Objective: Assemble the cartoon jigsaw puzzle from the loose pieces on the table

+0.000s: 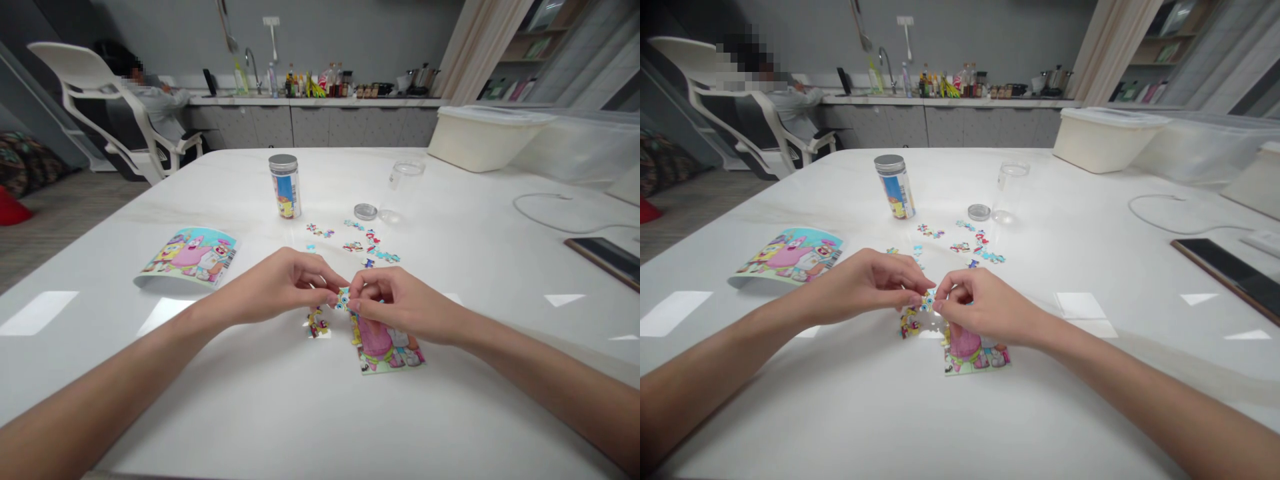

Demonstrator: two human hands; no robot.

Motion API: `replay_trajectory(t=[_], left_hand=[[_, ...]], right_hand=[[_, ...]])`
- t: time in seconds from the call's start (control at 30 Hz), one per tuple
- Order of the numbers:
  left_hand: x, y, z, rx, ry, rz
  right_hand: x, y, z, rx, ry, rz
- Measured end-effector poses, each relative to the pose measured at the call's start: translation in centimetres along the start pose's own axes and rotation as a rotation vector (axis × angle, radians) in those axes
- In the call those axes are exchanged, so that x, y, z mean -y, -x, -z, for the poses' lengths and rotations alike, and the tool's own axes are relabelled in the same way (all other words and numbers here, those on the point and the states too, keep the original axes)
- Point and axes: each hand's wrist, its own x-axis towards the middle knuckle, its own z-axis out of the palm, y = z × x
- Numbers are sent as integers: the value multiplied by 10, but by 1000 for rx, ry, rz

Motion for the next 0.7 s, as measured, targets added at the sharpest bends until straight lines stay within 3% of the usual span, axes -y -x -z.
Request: replay_trajectory(t=[0.3, 0.7], left_hand=[[2, 0, -1, 12, 137, 64], [0, -1, -5, 28, 222, 142]], right_hand=[[-3, -2, -1, 82, -98, -32], [0, -1, 3, -89, -5, 50]])
